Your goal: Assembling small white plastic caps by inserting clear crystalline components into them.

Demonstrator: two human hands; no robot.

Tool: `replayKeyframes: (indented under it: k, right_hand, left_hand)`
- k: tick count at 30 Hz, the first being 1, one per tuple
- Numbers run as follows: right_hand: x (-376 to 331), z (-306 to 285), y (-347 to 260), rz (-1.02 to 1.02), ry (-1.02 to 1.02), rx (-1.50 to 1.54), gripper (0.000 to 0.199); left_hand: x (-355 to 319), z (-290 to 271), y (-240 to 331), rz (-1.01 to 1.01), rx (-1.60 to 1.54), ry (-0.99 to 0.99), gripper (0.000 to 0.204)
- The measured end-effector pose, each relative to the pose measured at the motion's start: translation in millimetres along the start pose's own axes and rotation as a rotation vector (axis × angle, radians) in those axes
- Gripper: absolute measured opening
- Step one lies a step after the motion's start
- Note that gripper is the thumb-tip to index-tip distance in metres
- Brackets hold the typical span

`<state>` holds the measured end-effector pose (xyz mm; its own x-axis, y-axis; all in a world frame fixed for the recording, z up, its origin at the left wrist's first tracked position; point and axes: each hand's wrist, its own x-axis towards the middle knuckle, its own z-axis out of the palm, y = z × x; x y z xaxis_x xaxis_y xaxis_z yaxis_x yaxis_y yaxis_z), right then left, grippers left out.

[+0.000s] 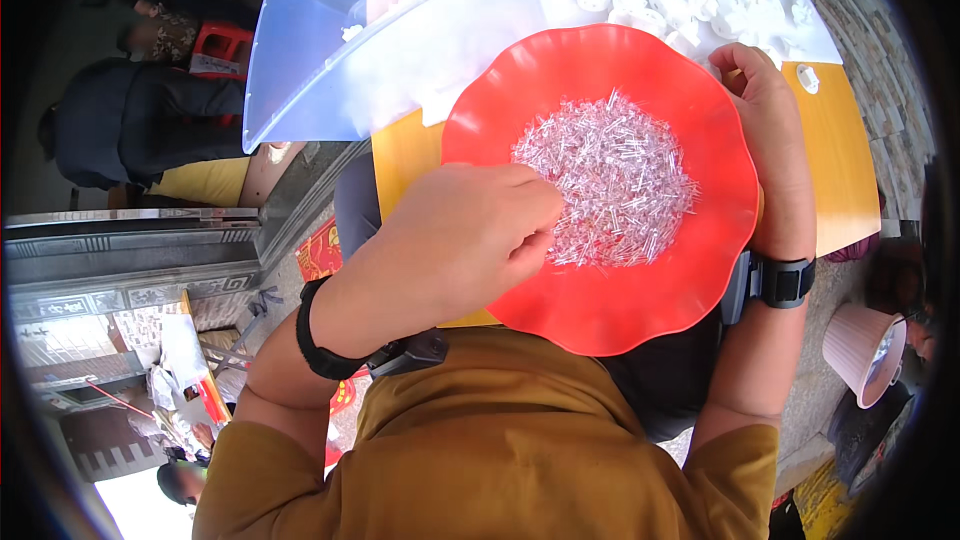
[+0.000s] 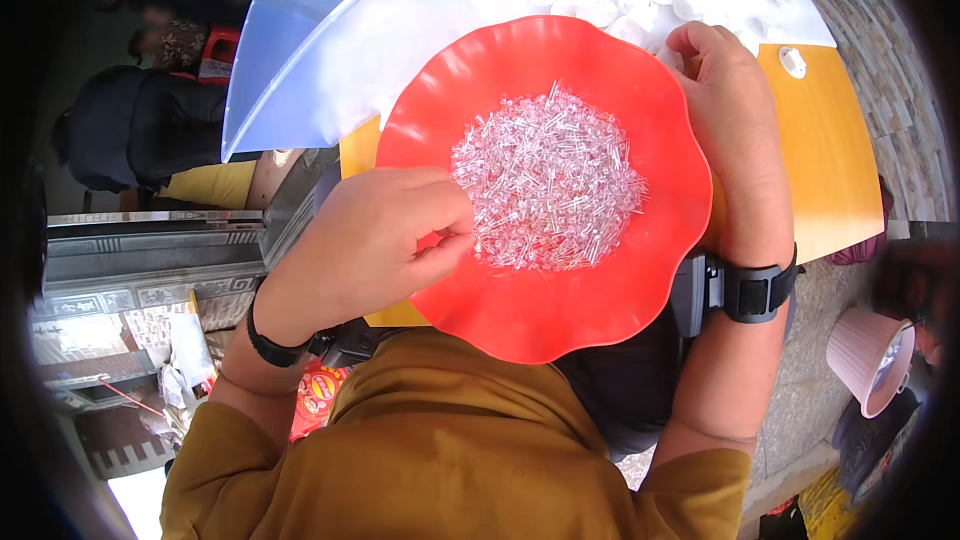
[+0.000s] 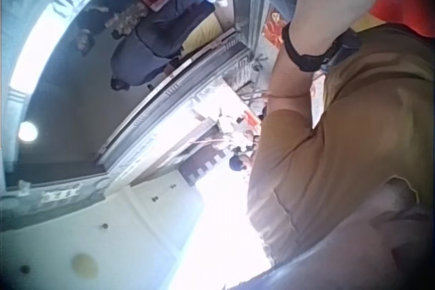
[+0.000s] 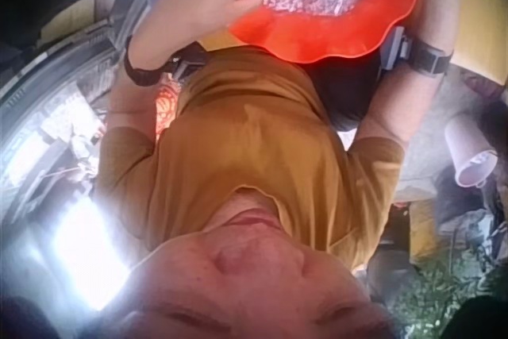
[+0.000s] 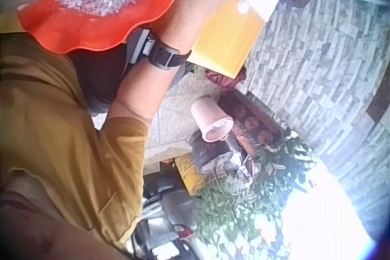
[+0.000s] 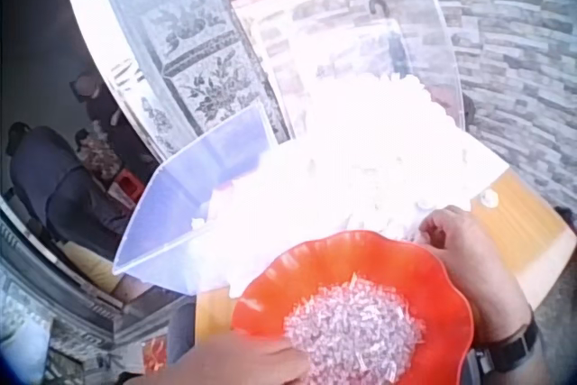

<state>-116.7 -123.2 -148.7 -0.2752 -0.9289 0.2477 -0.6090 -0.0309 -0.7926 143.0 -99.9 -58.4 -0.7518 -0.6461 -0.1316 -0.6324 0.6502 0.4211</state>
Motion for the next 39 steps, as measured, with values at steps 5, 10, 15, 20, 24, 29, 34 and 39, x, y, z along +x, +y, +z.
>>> replayKeyframes:
  k: [5,10,15,20,24,29,34,39]
  right_hand:
    - [-4,-2,-14,0.039,-0.078,-0.06,0.02]
    - [0,-7,-13,0.141,-0.054,0.005,0.021]
    - [4,-26,-7,0.054,0.075,0.54,0.035]
    - [-26,-43,-56,0.088,-0.182,1.368,0.043]
    - [-49,-45,-75,0.066,-0.367,1.545,0.048]
    - [-56,-40,-81,0.12,-0.546,1.644,0.045]
    - [-56,-37,-90,0.174,-0.547,1.552,0.042]
    - [-59,-31,-99,0.151,-0.398,1.388,0.035]
  left_hand:
    - [-7,-11,9,-0.024,-0.228,-0.027,0.008]
    - [-9,-16,13,-0.038,-0.399,-0.054,0.009]
    - [-13,-21,19,-0.066,-0.583,-0.069,0.007]
    - [-15,-24,21,-0.03,-0.701,-0.05,0.005]
    - [-14,-36,32,-0.029,-0.798,-0.049,0.005]
    - [-8,-44,44,0.053,-0.825,0.024,0.008]
    - [-5,-41,43,0.079,-0.754,0.143,0.008]
    - [-10,-34,38,0.075,-0.746,0.239,0.008]
